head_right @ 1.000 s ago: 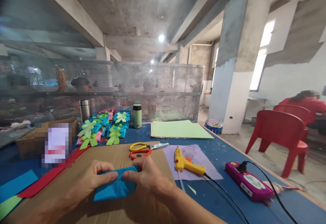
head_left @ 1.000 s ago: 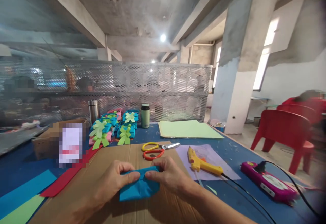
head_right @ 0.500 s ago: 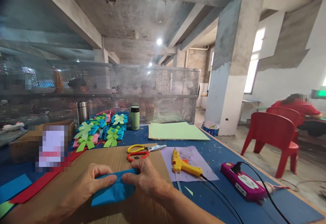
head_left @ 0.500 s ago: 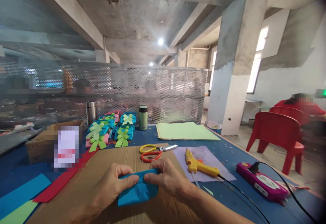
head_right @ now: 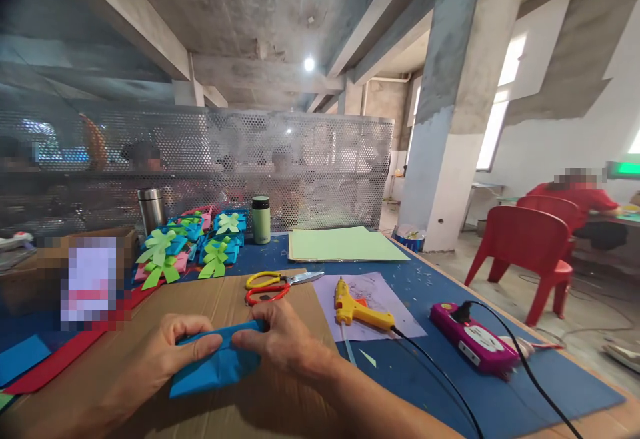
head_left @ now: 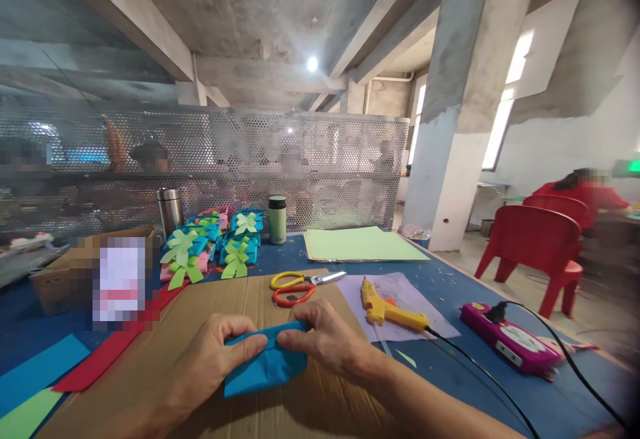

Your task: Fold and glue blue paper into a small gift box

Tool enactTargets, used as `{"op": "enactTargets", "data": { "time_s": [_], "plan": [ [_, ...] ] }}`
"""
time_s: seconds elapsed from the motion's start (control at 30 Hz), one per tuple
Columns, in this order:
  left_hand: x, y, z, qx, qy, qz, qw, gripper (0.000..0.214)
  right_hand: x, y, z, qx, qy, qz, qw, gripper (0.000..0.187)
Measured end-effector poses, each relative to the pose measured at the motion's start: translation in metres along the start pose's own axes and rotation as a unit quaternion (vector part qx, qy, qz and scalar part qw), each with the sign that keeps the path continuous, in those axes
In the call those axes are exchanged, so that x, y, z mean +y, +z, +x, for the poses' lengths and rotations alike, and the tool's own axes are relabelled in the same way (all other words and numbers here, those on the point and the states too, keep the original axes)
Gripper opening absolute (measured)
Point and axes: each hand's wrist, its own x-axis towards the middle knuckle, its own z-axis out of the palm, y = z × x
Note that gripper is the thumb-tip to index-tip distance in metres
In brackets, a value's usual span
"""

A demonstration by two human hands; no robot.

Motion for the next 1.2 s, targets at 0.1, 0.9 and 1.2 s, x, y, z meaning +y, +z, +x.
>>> {"op": "enactTargets", "data": {
  "time_s": [0.1,0.9,1.2],
  "plan": [
    [0.006,0.0,-0.003,0.006,-0.005,-0.003,1.0,0.048,0.0,-0.001,0.001,-0.011,-0.008,-0.003,1.0,0.043],
    [0.002,0.005,-0.002,-0.026,-0.054,-0.032,0.998,0.056,-0.005,0.001,-0.006,0.008,-0.089,-0.168,0.982,0.023],
    [0.004,-0.001,-0.003,0.007,-0.018,-0.101,0.995,0.046,-0.006,-0.005,0.0,0.03,-0.115,-0.167,0.979,0.02]
  ]
}}
